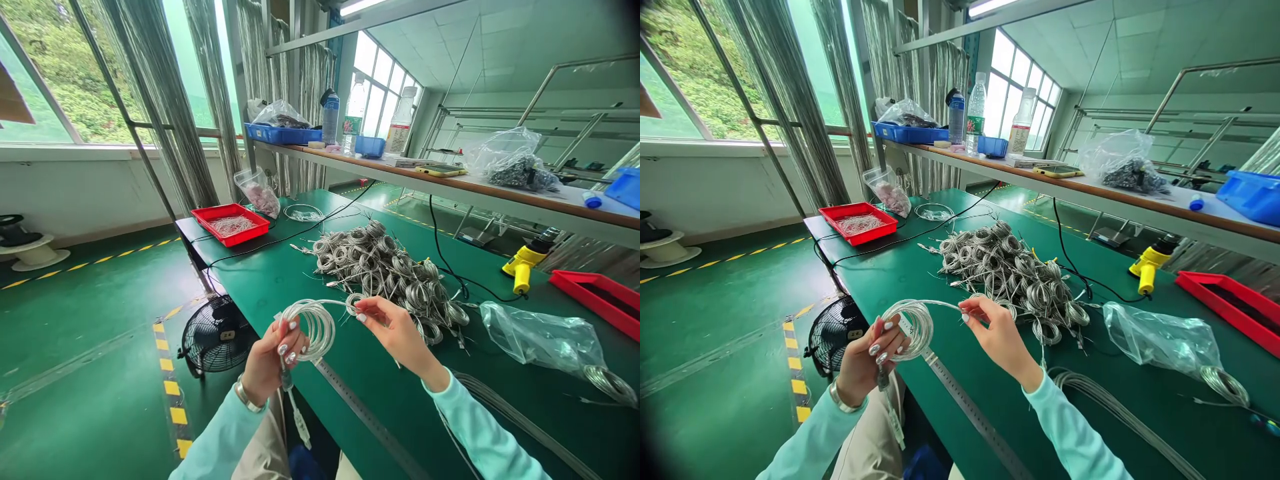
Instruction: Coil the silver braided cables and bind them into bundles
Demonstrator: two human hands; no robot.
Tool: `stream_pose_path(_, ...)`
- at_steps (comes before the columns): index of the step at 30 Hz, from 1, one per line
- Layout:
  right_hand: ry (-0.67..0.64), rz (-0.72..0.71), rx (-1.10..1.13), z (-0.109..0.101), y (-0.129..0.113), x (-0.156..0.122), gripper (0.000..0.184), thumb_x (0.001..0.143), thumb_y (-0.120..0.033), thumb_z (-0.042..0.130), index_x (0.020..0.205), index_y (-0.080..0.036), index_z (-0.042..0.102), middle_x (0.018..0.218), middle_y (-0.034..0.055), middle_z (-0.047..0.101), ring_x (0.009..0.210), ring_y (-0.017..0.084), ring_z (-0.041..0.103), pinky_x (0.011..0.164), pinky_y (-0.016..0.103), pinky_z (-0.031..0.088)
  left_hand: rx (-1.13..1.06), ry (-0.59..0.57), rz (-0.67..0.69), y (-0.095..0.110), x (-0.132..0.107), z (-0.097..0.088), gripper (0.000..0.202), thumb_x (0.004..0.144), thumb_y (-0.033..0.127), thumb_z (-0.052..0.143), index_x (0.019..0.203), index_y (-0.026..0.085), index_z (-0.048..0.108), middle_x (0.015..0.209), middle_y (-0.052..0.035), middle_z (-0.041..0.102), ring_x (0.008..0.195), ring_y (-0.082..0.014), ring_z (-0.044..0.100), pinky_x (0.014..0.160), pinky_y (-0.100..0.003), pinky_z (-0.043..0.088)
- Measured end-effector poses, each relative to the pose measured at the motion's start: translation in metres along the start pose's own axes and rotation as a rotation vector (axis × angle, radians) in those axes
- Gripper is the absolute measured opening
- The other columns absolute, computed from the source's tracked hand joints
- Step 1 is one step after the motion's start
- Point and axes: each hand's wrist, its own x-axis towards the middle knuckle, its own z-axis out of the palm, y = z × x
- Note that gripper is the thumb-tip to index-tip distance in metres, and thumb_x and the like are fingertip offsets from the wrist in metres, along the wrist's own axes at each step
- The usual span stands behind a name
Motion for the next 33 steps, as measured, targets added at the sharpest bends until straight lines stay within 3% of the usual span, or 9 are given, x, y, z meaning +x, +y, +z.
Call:
stream_pose_path(7,-0.066,0.168,0.293,-0.003,0.003,0.0,0.032,0.084,-0.044,0.061,0.099,-0.016,0.063,0.095,0.0078,0.068,0.087,0.019,0.067,0.084,0.035,0.056,-0.224,0.05,-0.022,-0.002,0.001,0.002,0.02,0.082,0.021,0.065,0.072,0.015,0.049,0.045,0.011,0.024,0.038,-0.0042,0.031,0.055,-0.02,0.043)
stream_pose_path(12,0.048,-0.033,-0.106,0.0,0.001,-0.004,0.023,0.09,-0.033,0.051,0.107,-0.02,0.061,0.11,0.01,0.063,0.103,0.023,0.061,0.092,0.044,0.05,0.01,0.058,0.027,-0.006,0.002,0.001,0.027,0.076,0.031,0.072,0.071,0.015,0.052,0.045,0.0093,0.032,0.04,-0.0051,0.035,0.052,-0.02,0.041)
stream_pose_path(14,0.115,-0.161,-0.253,0.002,-0.003,-0.007,0.024,0.09,-0.028,0.05,0.111,-0.022,0.058,0.113,0.0097,0.06,0.109,0.024,0.056,0.097,0.046,0.046,0.28,-0.035,0.064,-0.004,-0.004,0.0,0.034,0.074,0.042,0.073,0.068,0.015,0.054,0.043,0.0065,0.038,0.039,-0.0071,0.037,0.046,-0.021,0.036)
stream_pose_path(16,0.057,-0.189,-0.24,0.001,-0.01,-0.011,0.03,0.088,-0.023,0.049,0.118,-0.022,0.052,0.1,0.0076,0.06,0.099,0.022,0.057,0.095,0.043,0.046,0.565,-0.172,0.051,0.003,-0.013,0.002,0.038,0.076,0.051,0.068,0.066,0.016,0.055,0.043,0.0026,0.044,0.039,-0.0093,0.038,0.043,-0.023,0.031)
stream_pose_path(18,-0.12,-0.156,-0.087,-0.001,-0.017,-0.014,0.038,0.084,-0.018,0.049,0.122,-0.022,0.049,0.089,0.0044,0.057,0.088,0.019,0.058,0.089,0.038,0.049,0.83,-0.335,0.007,0.012,-0.023,0.008,0.037,0.08,0.051,0.062,0.068,0.016,0.059,0.048,-0.002,0.05,0.042,-0.0122,0.043,0.046,-0.025,0.033)
stream_pose_path(21,-0.404,-0.108,0.246,-0.005,-0.029,-0.018,0.044,0.08,-0.02,0.049,0.124,-0.022,0.052,0.104,0.0068,0.05,0.087,0.017,0.055,0.075,0.03,0.05,1.088,-0.609,0.021,0.024,-0.032,0.021,0.025,0.084,0.038,0.059,0.07,0.018,0.064,0.06,-0.0096,0.06,0.057,-0.0206,0.055,0.059,-0.031,0.04)
stream_pose_path(25,-0.617,-0.098,0.34,-0.006,-0.043,-0.018,0.044,0.088,-0.039,0.05,0.129,-0.023,0.053,0.123,0.0096,0.043,0.082,0.013,0.052,0.072,0.027,0.047,1.044,-0.842,-0.013,0.026,-0.034,0.035,0.01,0.081,0.022,0.06,0.075,0.02,0.068,0.065,-0.0152,0.064,0.068,-0.0295,0.062,0.071,-0.037,0.043)
stream_pose_path(29,-0.72,-0.116,0.373,-0.004,-0.051,-0.018,0.051,0.089,-0.054,0.046,0.126,-0.02,0.057,0.116,0.01,0.048,0.08,0.014,0.051,0.073,0.027,0.045,0.995,-0.912,-0.083,0.023,-0.034,0.04,0.01,0.081,0.023,0.058,0.078,0.022,0.067,0.067,-0.0167,0.065,0.072,-0.0329,0.064,0.073,-0.04,0.044)
stream_pose_path(33,-0.697,-0.12,0.403,-0.005,-0.052,-0.022,0.049,0.087,-0.052,0.05,0.123,-0.019,0.057,0.117,0.011,0.05,0.08,0.014,0.055,0.069,0.027,0.045,1.026,-0.922,-0.093,0.024,-0.037,0.042,0.012,0.082,0.027,0.059,0.073,0.023,0.065,0.064,-0.015,0.064,0.067,-0.0309,0.063,0.071,-0.039,0.045)
